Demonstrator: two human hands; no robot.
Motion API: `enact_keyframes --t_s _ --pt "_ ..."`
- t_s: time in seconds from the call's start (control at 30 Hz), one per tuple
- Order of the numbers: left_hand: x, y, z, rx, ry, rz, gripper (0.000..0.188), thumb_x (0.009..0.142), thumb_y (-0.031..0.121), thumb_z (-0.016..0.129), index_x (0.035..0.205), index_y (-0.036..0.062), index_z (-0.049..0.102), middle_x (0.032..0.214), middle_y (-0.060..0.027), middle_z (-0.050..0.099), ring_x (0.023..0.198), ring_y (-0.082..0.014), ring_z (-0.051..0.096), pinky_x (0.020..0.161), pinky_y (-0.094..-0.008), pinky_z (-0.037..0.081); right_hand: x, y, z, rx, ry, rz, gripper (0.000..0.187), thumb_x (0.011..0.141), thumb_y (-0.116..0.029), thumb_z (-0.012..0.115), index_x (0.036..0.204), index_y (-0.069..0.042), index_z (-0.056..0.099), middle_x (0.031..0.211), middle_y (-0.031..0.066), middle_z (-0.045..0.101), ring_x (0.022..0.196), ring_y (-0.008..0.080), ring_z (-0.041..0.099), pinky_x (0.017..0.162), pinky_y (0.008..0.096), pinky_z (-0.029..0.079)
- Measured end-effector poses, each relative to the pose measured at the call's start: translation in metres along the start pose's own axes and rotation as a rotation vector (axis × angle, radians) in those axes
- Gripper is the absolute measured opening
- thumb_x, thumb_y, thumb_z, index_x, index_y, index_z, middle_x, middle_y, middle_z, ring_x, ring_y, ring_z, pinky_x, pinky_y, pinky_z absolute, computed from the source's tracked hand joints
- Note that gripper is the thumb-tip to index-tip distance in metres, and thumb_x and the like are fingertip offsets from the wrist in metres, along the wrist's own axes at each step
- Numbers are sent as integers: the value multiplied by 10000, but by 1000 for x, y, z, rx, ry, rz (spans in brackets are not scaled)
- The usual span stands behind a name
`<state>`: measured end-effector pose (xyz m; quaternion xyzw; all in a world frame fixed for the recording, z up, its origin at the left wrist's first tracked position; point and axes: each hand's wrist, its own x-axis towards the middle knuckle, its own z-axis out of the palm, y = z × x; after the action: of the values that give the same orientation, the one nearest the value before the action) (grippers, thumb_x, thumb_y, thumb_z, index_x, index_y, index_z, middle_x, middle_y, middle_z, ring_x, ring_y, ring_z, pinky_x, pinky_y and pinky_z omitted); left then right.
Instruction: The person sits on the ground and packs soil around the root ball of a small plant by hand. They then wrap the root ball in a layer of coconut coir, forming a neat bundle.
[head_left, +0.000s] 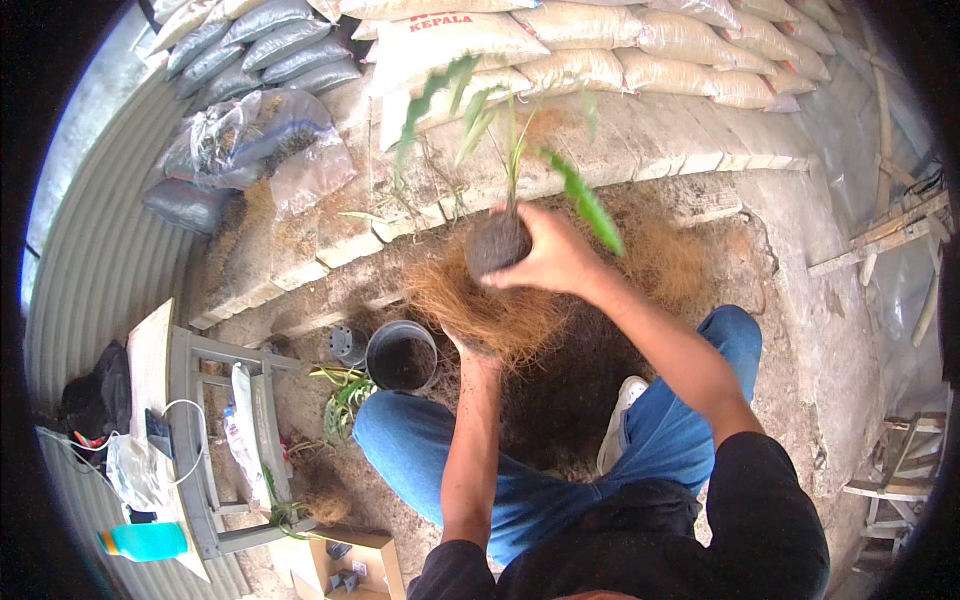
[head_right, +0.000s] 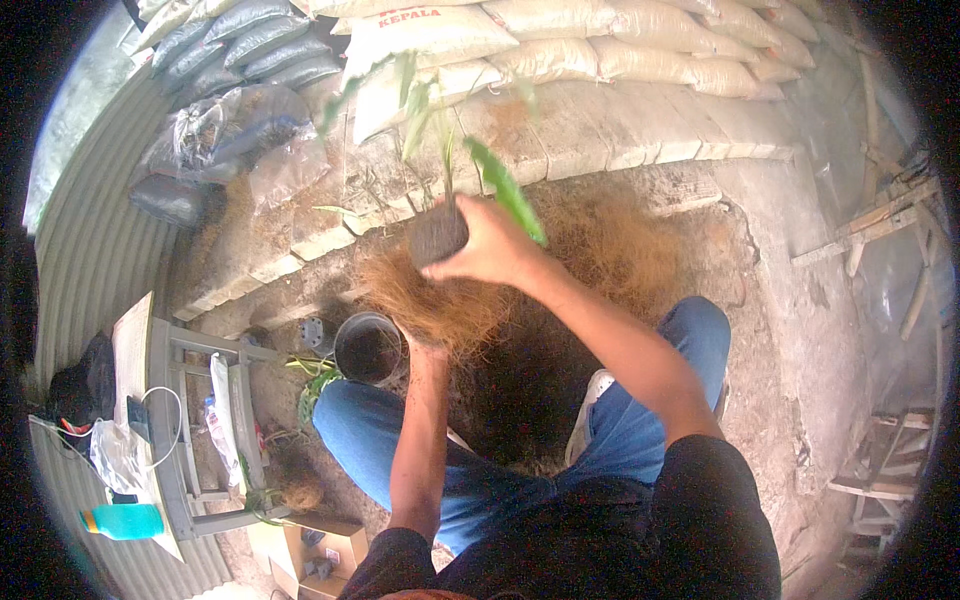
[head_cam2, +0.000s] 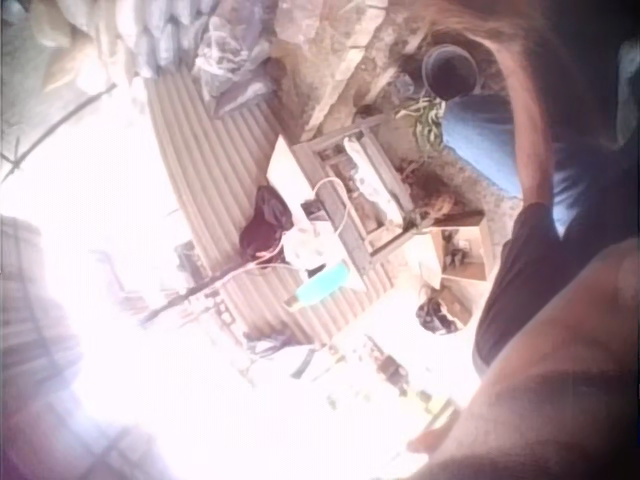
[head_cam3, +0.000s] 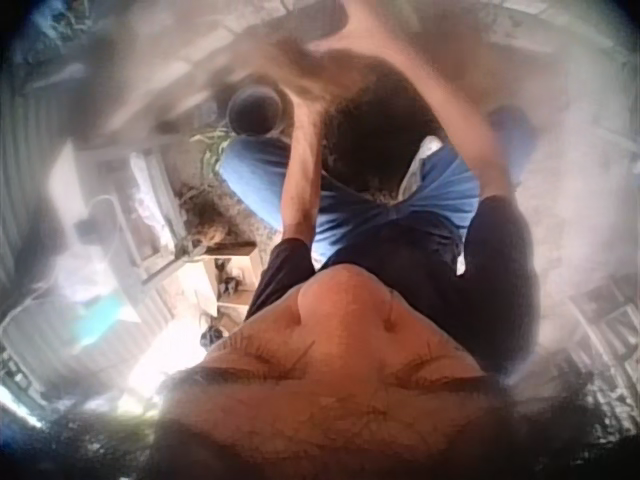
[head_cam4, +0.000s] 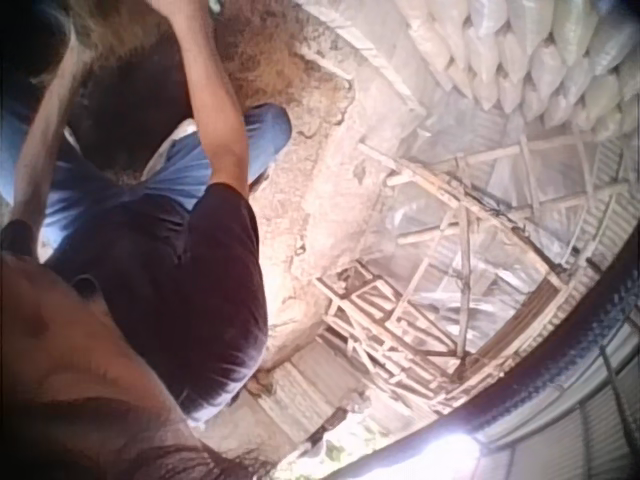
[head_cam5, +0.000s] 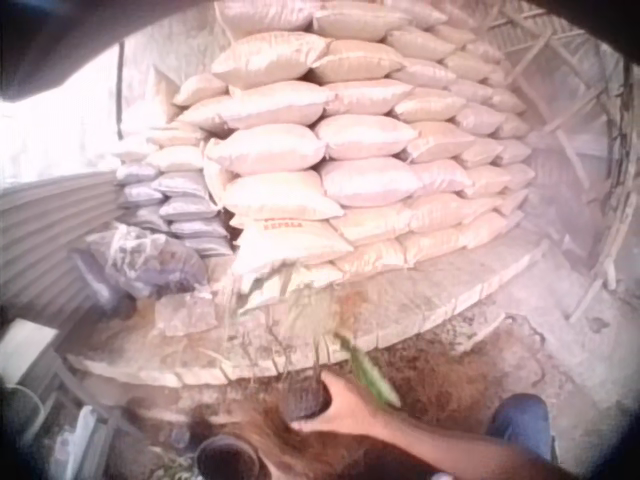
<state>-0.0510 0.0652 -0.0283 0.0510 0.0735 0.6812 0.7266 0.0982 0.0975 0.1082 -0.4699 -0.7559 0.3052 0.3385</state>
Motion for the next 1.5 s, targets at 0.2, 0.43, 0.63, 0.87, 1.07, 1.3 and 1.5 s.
enact_keyframes --t_s 0.2,0.43,0.63,0.87,1.07,1.3,1.5 --pt "2 -6 8 89 23 29 605 952 537 408 1342 83 493 1308 -118 556 1175 -299 546 1016 -465 450 -18 31 44 -312 48 -82 852 580 -429 868 1271 -70 523 1256 156 586 1185 312 554 1008 452 438" --pt "-7 1 25 120 102 -81 641 907 627 435 1324 144 504 1262 -116 576 1118 -320 579 936 -525 502 -28 34 5 -80 124 34 764 897 -483 591 1460 -58 298 1468 245 336 1369 359 348 1149 484 265" --pt "-5 1 23 -32 117 -127 678 854 647 517 1306 142 517 1248 -112 578 1085 -339 583 920 -553 498 -110 118 75 238 -93 549 843 825 -270 689 1486 -25 227 1519 216 267 1425 300 242 1161 436 206" --pt "-9 6 14 42 76 -133 655 888 611 483 1353 151 477 1331 -114 513 1184 -344 508 980 -555 455 -103 104 106 150 -196 54 705 778 -271 783 1369 -50 469 1397 182 461 1338 335 377 1142 416 245" --pt "-14 4 20 152 67 -66 595 934 540 462 1363 128 467 1323 -105 525 1165 -330 528 1002 -493 454 -87 73 87 374 -43 59 847 724 -288 836 1401 -59 383 1372 152 468 1259 253 472 1087 408 347" --pt "-17 -18 11 173 39 -88 526 990 442 424 1392 102 438 1330 -98 530 1179 -271 545 978 -430 494 -66 62 83 719 403 -60 976 649 -107 887 1428 -41 303 1359 104 457 1240 204 477 1059 389 418" --pt "-12 -28 21 459 12 -17 519 1022 430 375 1404 80 412 1372 -89 482 1194 -235 528 978 -393 482 -73 56 72 711 398 -29 890 678 -74 861 1398 -31 341 1284 107 520 1178 199 532 1020 382 461"
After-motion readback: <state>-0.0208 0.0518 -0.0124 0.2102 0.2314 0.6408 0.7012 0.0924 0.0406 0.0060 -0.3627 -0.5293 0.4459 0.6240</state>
